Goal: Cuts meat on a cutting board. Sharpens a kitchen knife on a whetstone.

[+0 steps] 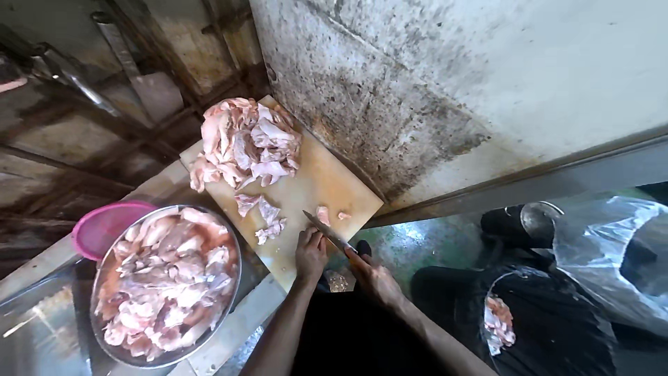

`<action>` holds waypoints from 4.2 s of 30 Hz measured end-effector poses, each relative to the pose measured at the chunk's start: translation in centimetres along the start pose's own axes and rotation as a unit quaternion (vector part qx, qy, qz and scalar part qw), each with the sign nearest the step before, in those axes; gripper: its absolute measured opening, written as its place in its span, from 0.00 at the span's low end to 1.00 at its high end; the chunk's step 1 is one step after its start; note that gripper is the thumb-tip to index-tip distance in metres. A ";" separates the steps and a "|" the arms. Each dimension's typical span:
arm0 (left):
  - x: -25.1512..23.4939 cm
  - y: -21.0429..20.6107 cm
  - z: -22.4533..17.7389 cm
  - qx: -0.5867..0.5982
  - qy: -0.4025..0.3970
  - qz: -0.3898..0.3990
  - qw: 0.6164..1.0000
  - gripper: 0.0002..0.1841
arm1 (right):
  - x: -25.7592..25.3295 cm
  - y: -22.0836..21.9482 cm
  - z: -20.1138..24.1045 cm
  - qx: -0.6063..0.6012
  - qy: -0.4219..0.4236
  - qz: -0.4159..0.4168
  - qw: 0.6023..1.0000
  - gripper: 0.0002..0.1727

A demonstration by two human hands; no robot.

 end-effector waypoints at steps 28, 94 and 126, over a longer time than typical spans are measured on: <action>-0.4 0.6 0.4 -0.018 -0.037 0.003 0.999 0.04 | -2.4 0.1 2.9 0.070 -0.029 0.037 0.996 0.29; -2.5 -0.3 0.6 -0.068 -0.082 0.038 0.994 0.05 | -2.8 3.0 -0.2 0.096 -0.025 0.053 0.994 0.30; 0.0 5.3 3.4 -0.026 0.049 0.045 0.997 0.06 | -2.7 3.4 -2.3 -0.399 -0.076 0.326 0.854 0.25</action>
Point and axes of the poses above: each hand's wrist, its own x-axis away from the middle knuckle, its own y-axis out of the back of the hand, z = x × y, the point moved 5 cm from there along -x, towards the middle knuckle, and after that the axes turned 14 degrees about -y, right-handed, at the moved point
